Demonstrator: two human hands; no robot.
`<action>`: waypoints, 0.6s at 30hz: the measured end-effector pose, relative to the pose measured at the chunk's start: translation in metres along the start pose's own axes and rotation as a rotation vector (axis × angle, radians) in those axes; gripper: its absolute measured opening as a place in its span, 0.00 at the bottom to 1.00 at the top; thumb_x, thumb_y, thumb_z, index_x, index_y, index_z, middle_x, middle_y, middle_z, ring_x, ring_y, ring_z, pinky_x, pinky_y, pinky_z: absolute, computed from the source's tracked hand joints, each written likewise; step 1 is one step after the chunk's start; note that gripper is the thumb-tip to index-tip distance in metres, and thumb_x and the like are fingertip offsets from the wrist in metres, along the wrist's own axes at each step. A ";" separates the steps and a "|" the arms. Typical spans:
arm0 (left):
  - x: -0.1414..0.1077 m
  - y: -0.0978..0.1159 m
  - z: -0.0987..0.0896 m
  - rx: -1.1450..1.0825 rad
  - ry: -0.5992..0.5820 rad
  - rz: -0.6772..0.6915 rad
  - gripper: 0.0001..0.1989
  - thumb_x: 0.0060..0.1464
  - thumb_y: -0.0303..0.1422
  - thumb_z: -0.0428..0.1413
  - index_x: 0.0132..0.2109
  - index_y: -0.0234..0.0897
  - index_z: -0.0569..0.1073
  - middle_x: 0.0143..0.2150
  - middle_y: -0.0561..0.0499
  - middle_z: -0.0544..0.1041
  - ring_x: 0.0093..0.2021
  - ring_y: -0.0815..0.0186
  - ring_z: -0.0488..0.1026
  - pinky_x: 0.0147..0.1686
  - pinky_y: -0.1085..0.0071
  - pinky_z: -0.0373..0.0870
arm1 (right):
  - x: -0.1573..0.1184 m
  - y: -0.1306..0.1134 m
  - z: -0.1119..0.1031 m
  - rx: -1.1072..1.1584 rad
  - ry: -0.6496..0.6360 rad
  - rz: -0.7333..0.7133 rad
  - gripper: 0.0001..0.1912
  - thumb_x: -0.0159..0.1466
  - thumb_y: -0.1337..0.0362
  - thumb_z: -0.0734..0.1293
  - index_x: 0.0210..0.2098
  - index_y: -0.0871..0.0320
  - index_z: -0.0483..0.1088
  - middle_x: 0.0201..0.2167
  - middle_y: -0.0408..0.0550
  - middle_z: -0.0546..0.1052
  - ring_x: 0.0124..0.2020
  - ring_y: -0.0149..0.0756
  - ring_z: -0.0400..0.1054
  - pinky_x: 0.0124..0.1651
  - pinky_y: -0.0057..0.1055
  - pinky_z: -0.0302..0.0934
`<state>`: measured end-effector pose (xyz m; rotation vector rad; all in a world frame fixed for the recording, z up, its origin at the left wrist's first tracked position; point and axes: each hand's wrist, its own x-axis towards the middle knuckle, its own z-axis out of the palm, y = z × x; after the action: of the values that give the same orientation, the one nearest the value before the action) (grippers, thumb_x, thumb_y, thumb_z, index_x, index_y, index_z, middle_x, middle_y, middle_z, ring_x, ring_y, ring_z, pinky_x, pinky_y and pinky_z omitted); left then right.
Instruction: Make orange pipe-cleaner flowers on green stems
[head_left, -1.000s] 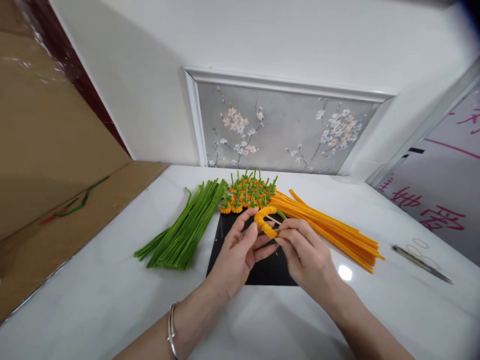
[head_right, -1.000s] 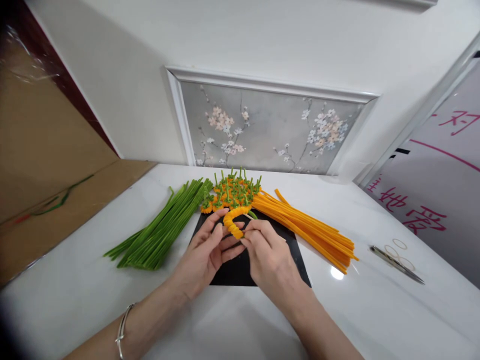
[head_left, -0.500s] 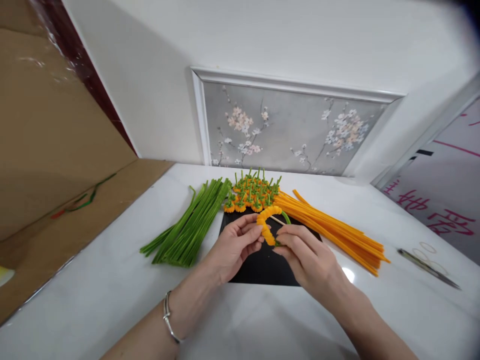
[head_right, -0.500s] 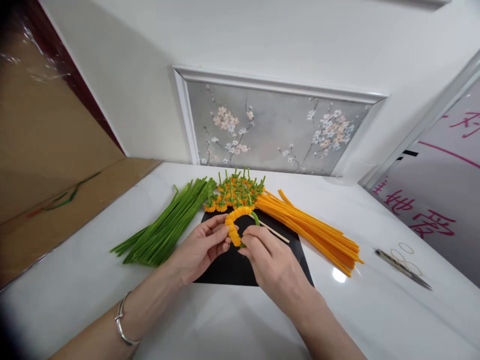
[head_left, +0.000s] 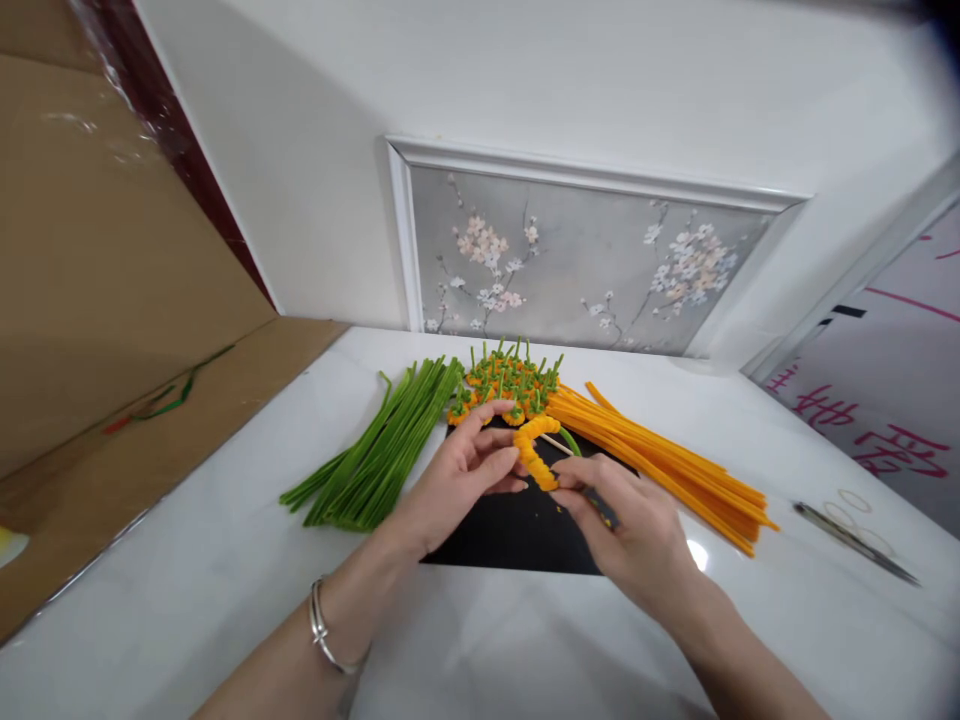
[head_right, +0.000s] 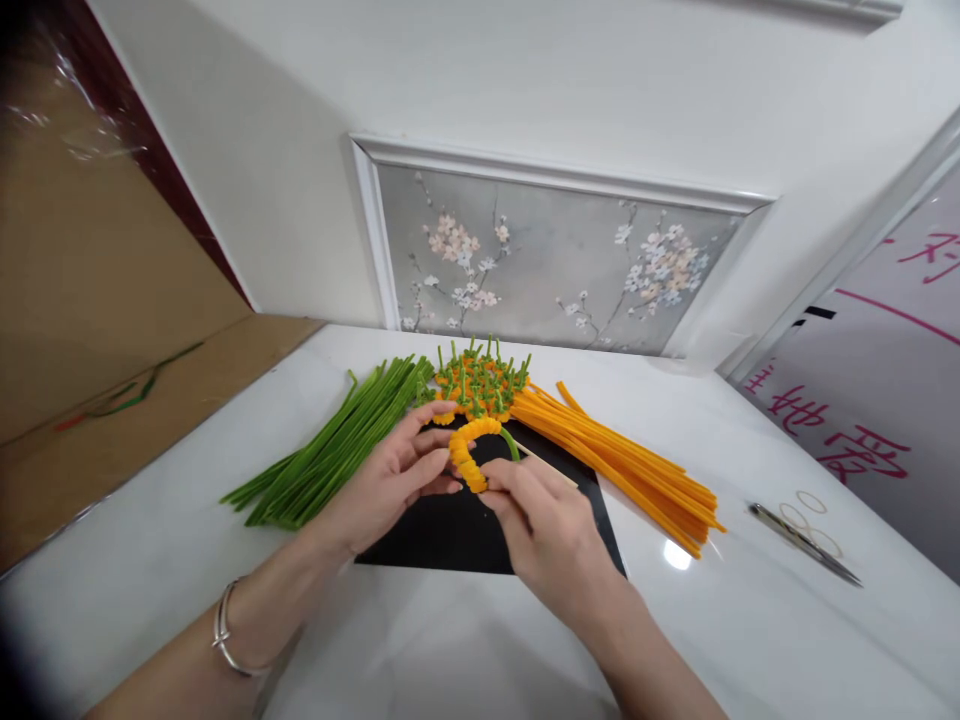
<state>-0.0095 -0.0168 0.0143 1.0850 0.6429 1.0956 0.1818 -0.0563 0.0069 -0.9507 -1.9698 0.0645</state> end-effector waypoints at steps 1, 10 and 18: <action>0.000 0.004 -0.002 0.092 -0.003 0.088 0.25 0.47 0.26 0.64 0.53 0.46 0.72 0.50 0.47 0.75 0.41 0.65 0.75 0.37 0.73 0.75 | 0.001 0.002 -0.004 0.040 0.007 0.049 0.07 0.64 0.70 0.64 0.41 0.56 0.69 0.32 0.46 0.76 0.31 0.33 0.72 0.35 0.28 0.69; -0.006 0.016 0.002 0.692 -0.298 0.269 0.09 0.53 0.28 0.58 0.41 0.43 0.81 0.38 0.47 0.78 0.44 0.61 0.73 0.46 0.68 0.67 | 0.004 0.012 -0.022 0.264 -0.147 0.159 0.05 0.64 0.68 0.64 0.38 0.56 0.72 0.29 0.44 0.76 0.27 0.31 0.71 0.28 0.26 0.68; -0.007 0.007 0.009 0.778 -0.187 0.341 0.09 0.53 0.27 0.58 0.38 0.44 0.82 0.32 0.47 0.78 0.35 0.62 0.70 0.38 0.71 0.63 | 0.000 0.019 -0.017 0.128 -0.092 -0.049 0.09 0.65 0.73 0.63 0.39 0.55 0.72 0.33 0.46 0.77 0.34 0.33 0.72 0.35 0.29 0.70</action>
<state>-0.0073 -0.0263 0.0234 2.0010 0.7727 1.0268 0.2056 -0.0484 0.0098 -0.8293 -2.0457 0.2075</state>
